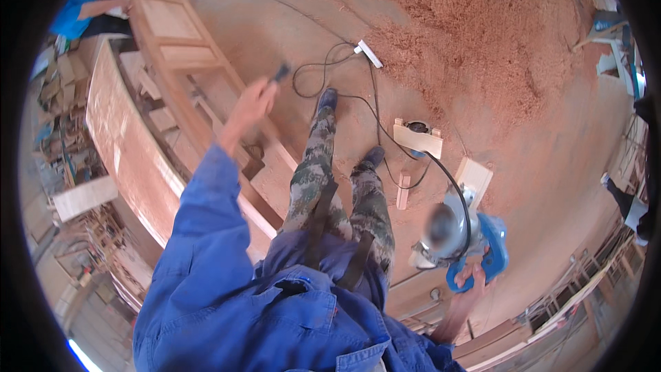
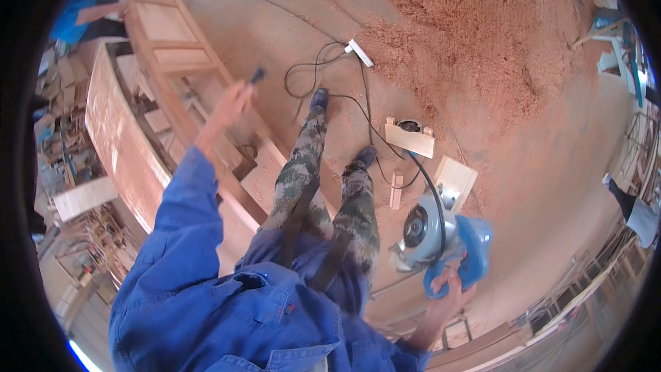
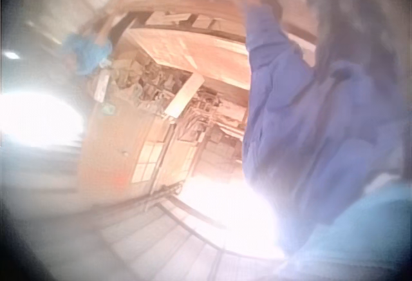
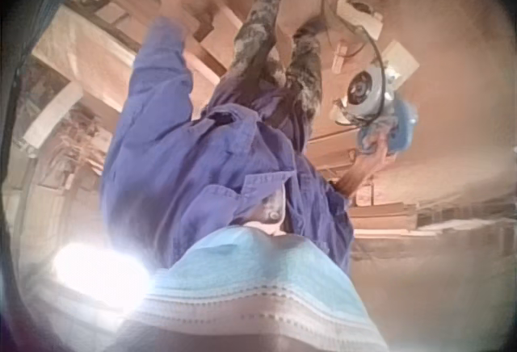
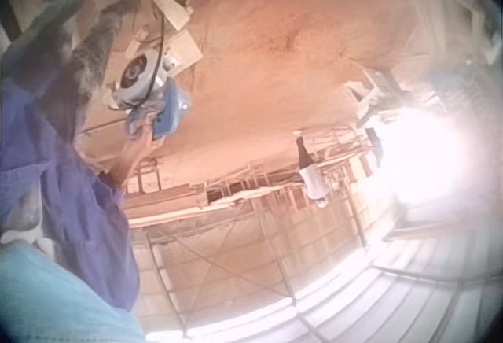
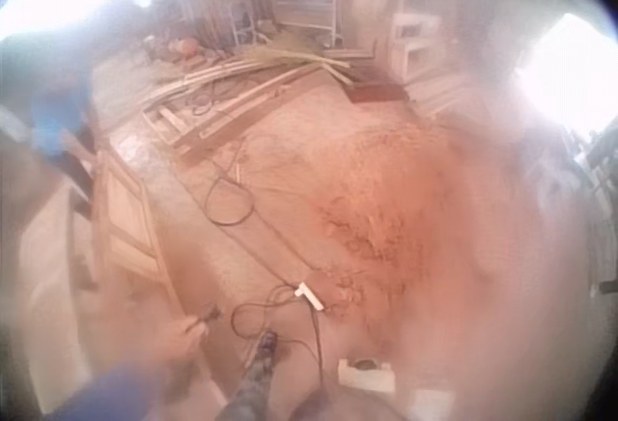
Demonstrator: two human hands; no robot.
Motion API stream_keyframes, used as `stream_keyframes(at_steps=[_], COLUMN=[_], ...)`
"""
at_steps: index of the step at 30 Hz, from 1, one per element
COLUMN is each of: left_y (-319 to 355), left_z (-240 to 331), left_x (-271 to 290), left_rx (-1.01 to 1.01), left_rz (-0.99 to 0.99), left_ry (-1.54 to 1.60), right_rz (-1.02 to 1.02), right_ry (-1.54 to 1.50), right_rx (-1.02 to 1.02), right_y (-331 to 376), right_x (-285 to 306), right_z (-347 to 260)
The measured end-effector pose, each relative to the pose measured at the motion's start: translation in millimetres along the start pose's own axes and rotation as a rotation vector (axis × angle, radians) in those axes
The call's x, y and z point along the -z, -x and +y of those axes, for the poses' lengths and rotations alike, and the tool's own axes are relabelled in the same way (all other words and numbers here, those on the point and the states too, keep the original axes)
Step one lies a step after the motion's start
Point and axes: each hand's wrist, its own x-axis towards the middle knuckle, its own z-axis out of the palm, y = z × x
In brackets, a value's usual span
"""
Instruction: The person uses a handheld electric router to shape the edges of a large wooden door panel. They guide the tool along the perimeter and inner frame, then reposition the door and continue routing another section.
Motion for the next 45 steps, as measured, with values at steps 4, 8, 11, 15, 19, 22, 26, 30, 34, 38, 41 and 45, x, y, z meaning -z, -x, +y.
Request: stream_keyframes(at_steps=[4, 8, 11, 15, 19, 22, 26, 30, 34, 38, 41, 45], left_y=[-13, -97, -233, -381, -458, -492, -511, -553, -584, -580, -578, -574], left_z=[-87, -96, -110, -136, -133, -161, -192, -180, -164, -154, -141, -150], left_x=[29, 37, -60, -225, -358, -403, -422, -434, -431, -440, -442, -418], left_rx=[0.094, 0.124, 0.112, 0.136, -0.303, -0.63, -0.697, -0.672, -0.555, -0.445, -0.346, -0.436], left_rz=[-0.315, -0.116, -0.235, -0.265, -0.121, -0.099, -0.231, -0.435, -0.517, 0.031, -0.093, -0.105], left_ry=[-0.558, -0.775, -0.6, -0.534, -0.695, -0.93, -1.178, -1.088, -1.009, -1.196, -1.256, -0.856], right_rz=[0.246, 0.283, 0.36, 0.358, 0.381, 0.401, 0.374, 0.417, 0.396, 0.363, 0.328, 0.32], right_ry=[-0.012, -0.032, 0.046, 0.006, -0.049, -0.101, -0.179, -0.284, -0.291, -0.247, -0.149, -0.182], right_rx=[-0.116, -0.242, -0.274, -0.3, -0.422, -0.496, -0.608, -0.679, -0.711, -0.772, -0.837, -0.857], right_y=[-5, -49, -80, -130, -186, -217, -245, -263, -271, -276, -281, -284], right_x=[-29, -65, -108, -141, -187, -223, -241, -254, -255, -252, -244, -246], right_z=[-4, 27, 60, 157, 227, 281, 333, 349, 344, 335, 329, 321])
